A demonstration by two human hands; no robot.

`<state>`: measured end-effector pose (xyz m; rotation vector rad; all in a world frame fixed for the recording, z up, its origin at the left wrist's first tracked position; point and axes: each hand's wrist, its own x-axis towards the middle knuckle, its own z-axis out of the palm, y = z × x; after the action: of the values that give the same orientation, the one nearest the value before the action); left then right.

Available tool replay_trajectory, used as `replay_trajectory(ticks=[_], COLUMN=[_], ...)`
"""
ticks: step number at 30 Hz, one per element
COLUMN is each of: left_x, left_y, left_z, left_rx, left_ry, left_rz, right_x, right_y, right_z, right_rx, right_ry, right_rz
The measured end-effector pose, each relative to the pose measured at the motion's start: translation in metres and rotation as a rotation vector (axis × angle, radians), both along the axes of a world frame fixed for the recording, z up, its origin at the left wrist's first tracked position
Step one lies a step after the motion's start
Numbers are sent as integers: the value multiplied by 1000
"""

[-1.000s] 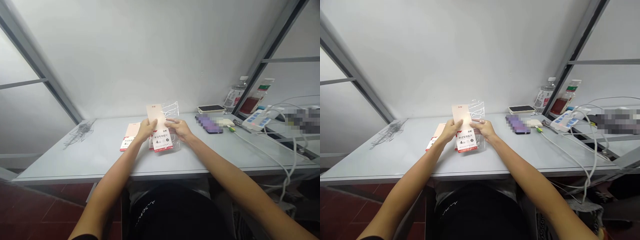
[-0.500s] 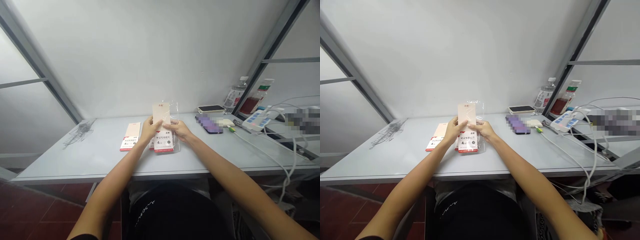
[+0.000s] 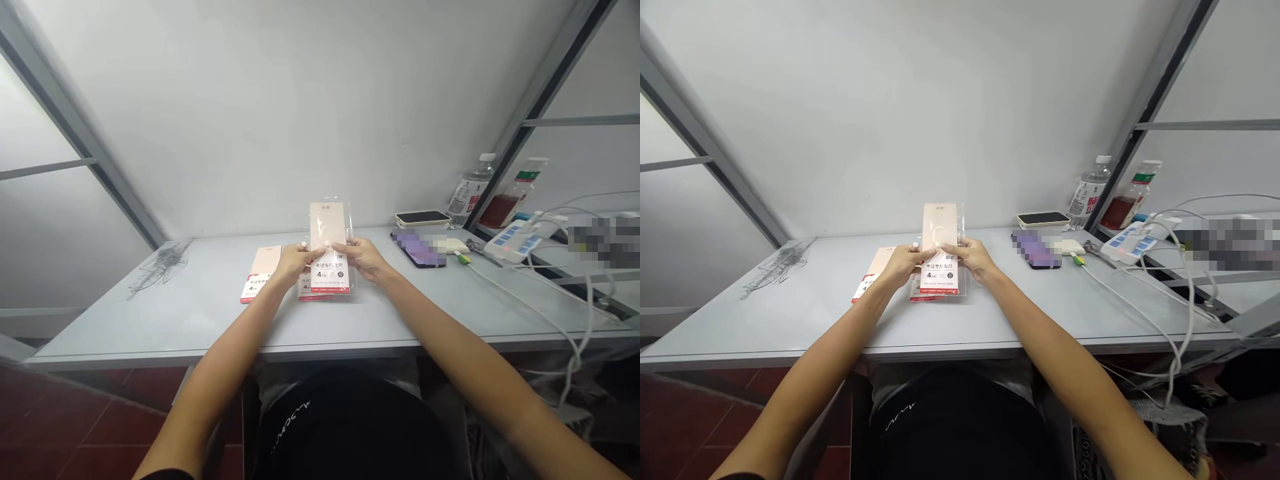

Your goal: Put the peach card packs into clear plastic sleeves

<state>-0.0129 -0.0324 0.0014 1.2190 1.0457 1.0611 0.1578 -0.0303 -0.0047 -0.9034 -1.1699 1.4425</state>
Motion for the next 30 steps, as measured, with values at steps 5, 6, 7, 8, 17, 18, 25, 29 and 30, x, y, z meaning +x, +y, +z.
replay_trajectory(ticks=[5,6,7,8,17,18,25,29,30], left_x=[1,0,0,-1,-1,0,1,-2,-3], left_y=[1,1,1,1,2,2,1,1,1], left_z=[-1,0,1,2,0,-1,-2,7,9], left_rx=[58,58,54,48,66,89,282,208,170], left_ry=[-45,-63,-78,-86,-71,-57,97,-141,-200], left_rz=[54,21,-20,-58,63,96,219,85,49], right_x=[-1,-1,0,0,-2,-2,-5,-4,-4], right_y=[1,1,1,1,-2,-3,-1,1,2], right_z=[-2,-2,-1,0,0,-1,-7,-7,-6], right_rx=[15,10,5,1,6,-3,81,71,70], right_ry=[11,19,26,34,61,54,-55,-41,-28], right_rz=[-37,-57,-73,-83,9,28,29,-41,-41])
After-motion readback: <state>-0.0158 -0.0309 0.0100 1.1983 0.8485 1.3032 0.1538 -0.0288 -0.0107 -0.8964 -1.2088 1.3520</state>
